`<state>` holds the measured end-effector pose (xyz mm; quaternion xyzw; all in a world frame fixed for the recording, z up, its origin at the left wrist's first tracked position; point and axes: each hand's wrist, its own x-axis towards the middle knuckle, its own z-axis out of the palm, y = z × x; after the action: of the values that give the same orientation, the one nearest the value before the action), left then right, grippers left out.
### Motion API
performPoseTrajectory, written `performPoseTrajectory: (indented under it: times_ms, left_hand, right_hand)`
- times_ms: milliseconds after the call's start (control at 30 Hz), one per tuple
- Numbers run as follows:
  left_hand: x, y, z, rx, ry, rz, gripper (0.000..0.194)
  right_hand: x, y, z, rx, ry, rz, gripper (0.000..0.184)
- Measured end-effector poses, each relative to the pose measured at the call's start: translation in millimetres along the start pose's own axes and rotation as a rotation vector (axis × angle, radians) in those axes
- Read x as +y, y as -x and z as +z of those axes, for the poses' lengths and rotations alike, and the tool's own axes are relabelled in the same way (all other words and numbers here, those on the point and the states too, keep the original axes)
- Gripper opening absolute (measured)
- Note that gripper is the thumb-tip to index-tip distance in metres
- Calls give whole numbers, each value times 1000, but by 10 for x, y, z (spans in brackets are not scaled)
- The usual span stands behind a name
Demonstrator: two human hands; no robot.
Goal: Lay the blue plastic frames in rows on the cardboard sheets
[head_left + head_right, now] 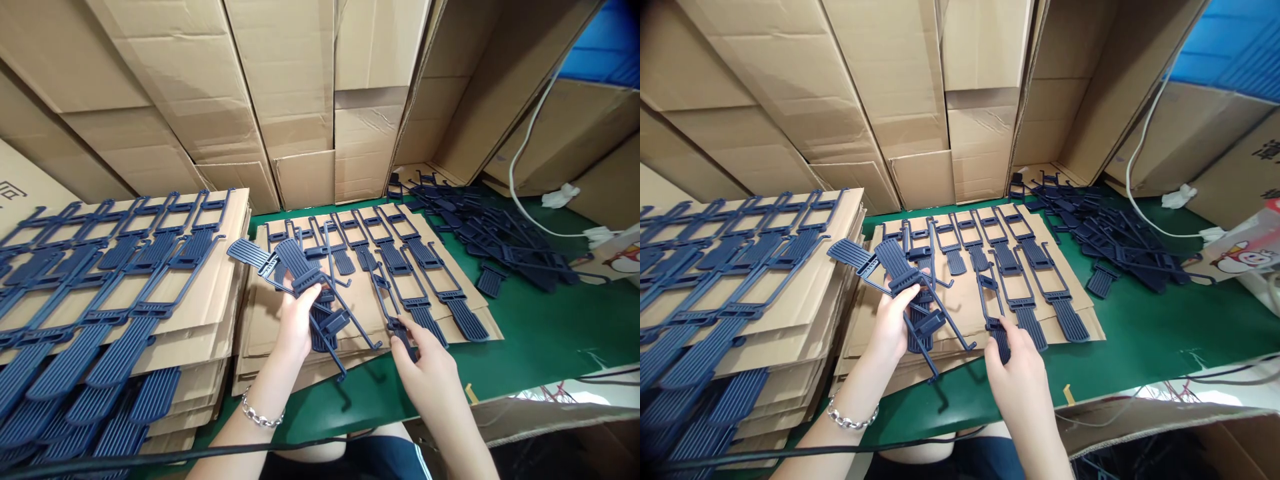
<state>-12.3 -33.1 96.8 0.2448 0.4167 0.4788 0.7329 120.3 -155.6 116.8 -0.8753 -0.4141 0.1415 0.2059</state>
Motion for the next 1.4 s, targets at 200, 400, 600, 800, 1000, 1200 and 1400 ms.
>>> performPoseTrajectory:
  times_ms: [200, 400, 600, 800, 1000, 1200, 1400]
  left_hand:
    - [-25, -18, -7, 8, -13, -14, 46]
    - [-14, -12, 3, -31, -8, -56, 40]
    - [9, 13, 11, -22, -6, -73, 40]
    - [10, 20, 13, -12, 8, -84, 45]
    - [-2, 16, 22, 52, 4, -127, 39]
    - [12, 29, 46, 10, 23, -90, 51]
    - [21, 23, 37, 72, -4, -125, 44]
  right_hand:
    - [-29, -29, 59, -44, 141, -35, 39]
    - [-75, -77, 112, -75, 161, -20, 39]
    - [-86, -82, 141, -56, 194, -55, 42]
    - [-118, -55, 143, -71, 247, -80, 41]
    - [-130, -62, 142, -84, 263, -84, 40]
    - [-258, -101, 75, -176, 354, -2, 41]
    - [-300, -159, 46, -206, 500, -80, 41]
